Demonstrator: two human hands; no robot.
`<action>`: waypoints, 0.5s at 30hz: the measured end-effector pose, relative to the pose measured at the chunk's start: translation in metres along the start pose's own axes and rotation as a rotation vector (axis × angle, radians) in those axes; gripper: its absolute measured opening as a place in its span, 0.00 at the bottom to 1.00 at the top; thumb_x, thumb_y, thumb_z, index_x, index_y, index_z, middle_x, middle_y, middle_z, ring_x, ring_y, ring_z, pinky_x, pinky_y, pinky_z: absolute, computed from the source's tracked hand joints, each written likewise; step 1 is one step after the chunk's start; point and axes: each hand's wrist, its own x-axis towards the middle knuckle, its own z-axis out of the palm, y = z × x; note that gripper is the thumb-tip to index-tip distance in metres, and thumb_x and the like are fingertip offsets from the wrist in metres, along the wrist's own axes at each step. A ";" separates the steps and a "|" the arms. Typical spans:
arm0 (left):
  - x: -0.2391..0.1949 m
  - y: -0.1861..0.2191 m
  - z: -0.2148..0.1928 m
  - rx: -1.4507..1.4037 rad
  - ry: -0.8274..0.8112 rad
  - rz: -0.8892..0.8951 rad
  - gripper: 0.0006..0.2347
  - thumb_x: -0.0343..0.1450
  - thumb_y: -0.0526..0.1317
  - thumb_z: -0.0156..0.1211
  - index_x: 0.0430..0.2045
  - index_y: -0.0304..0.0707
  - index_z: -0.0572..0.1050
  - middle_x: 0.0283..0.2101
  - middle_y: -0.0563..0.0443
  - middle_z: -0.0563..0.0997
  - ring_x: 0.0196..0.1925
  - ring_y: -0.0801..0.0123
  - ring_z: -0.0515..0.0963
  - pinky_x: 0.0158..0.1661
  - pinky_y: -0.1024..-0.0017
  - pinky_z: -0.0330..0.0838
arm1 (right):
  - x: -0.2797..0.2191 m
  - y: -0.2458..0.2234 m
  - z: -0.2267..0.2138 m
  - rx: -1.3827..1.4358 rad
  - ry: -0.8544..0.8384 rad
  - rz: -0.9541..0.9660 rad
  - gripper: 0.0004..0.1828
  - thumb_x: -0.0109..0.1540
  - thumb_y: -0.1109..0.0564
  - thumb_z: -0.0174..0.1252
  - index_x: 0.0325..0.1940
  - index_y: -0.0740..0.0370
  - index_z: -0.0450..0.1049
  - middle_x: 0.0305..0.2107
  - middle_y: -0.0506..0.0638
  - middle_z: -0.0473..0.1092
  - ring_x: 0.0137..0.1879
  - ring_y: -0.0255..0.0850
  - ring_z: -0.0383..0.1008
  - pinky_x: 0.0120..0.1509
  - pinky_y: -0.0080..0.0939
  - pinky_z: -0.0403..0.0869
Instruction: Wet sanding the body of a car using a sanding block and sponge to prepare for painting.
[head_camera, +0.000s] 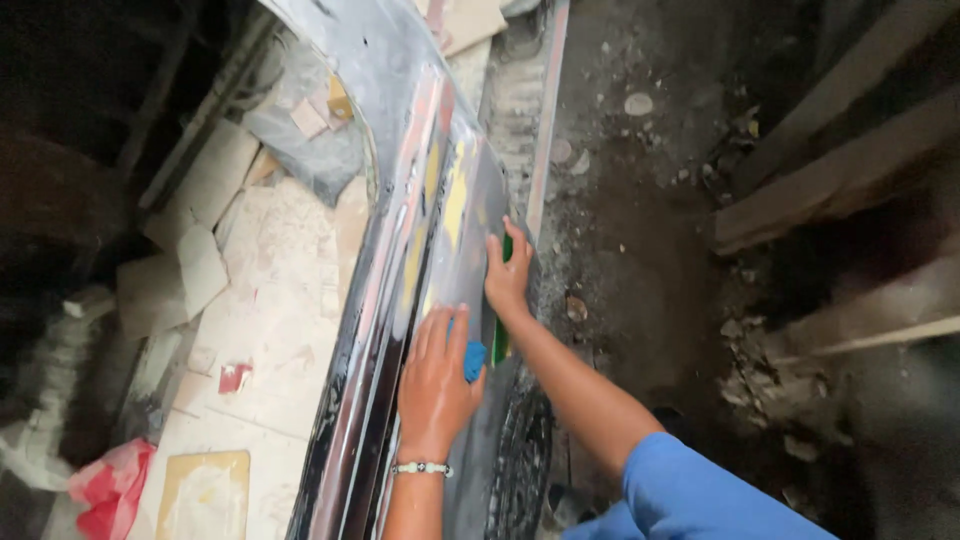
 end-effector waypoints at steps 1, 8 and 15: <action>0.006 0.000 0.000 0.004 0.015 0.004 0.32 0.60 0.34 0.68 0.62 0.31 0.66 0.61 0.33 0.70 0.68 0.43 0.67 0.66 0.56 0.61 | -0.006 -0.012 -0.004 0.007 0.002 -0.014 0.23 0.68 0.56 0.57 0.68 0.58 0.68 0.58 0.59 0.68 0.65 0.54 0.66 0.73 0.50 0.63; 0.017 -0.002 0.006 -0.057 0.036 0.020 0.31 0.61 0.37 0.70 0.61 0.31 0.66 0.62 0.32 0.70 0.69 0.42 0.65 0.67 0.54 0.57 | -0.031 -0.010 -0.011 0.023 -0.086 -0.066 0.25 0.68 0.55 0.56 0.69 0.59 0.66 0.57 0.62 0.63 0.67 0.56 0.63 0.72 0.51 0.61; 0.020 -0.002 0.009 0.143 -0.070 0.006 0.33 0.55 0.32 0.69 0.58 0.33 0.68 0.66 0.31 0.65 0.72 0.44 0.59 0.70 0.52 0.50 | -0.061 -0.031 -0.019 0.134 -0.087 0.054 0.26 0.66 0.55 0.58 0.69 0.59 0.65 0.58 0.61 0.62 0.68 0.54 0.61 0.72 0.49 0.63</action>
